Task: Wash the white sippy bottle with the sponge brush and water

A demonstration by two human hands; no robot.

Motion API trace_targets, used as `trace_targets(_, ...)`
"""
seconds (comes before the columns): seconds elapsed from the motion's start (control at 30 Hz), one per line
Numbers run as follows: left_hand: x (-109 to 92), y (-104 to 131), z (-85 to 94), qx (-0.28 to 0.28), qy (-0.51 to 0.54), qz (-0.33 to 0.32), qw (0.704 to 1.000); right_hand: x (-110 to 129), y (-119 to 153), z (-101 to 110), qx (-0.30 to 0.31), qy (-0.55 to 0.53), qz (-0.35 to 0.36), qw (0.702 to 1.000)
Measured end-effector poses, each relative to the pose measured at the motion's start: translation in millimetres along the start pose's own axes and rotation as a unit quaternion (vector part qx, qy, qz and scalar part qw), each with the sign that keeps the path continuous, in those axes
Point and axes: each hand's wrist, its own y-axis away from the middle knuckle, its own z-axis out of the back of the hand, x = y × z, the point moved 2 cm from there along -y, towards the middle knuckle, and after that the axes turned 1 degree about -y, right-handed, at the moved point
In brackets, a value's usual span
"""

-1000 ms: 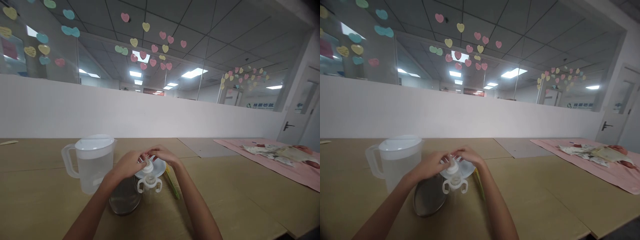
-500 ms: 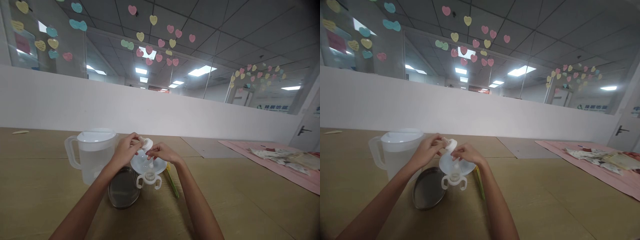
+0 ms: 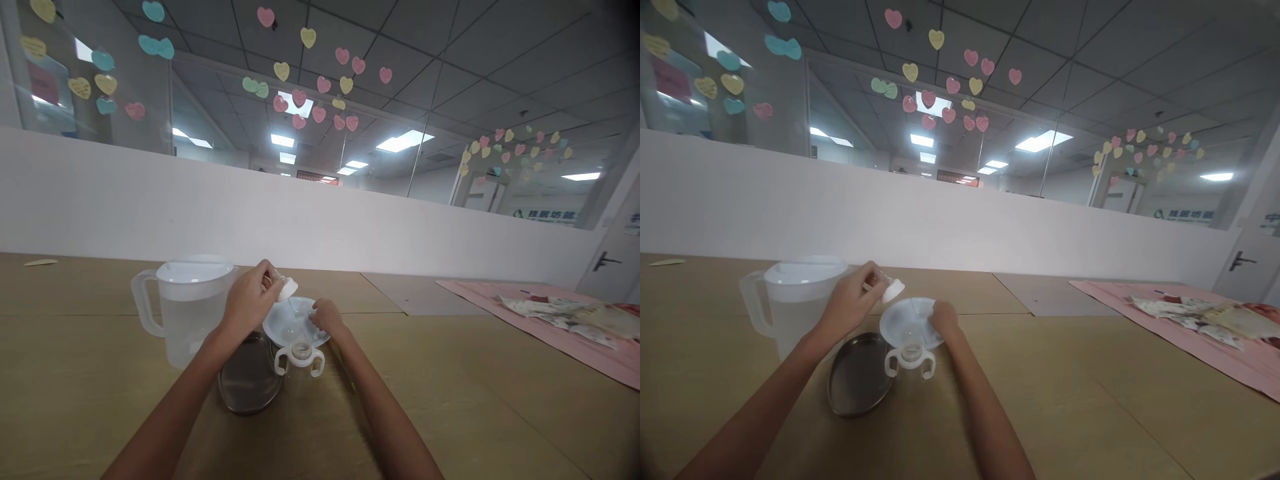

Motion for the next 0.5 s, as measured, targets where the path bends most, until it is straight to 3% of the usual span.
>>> trace_targets(0.13,-4.5,2.6,-7.9,0.025,-0.044,-0.022,0.998,7.3,0.3,6.9,0.008,-0.026,-0.027,0.999)
trace_targets(0.27,-5.2,3.5,-13.9,0.016,-0.051,-0.033,0.998,45.7,8.6,31.8,0.06,-0.14,0.003,0.988)
trace_targets(0.33,-5.7,4.4,-16.5,0.012,-0.046,-0.029,0.998,72.3,20.2,38.8,0.154,-0.369,0.03,0.916)
trace_targets(0.4,-6.0,5.4,-19.0,0.013,-0.029,-0.022,0.999,94.5,32.6,41.2,0.209,-0.468,0.053,0.857)
trace_targets(0.5,-5.4,6.1,-22.1,0.004,0.07,-0.003,0.998,109.3,42.4,38.2,0.189,-0.511,0.067,0.836)
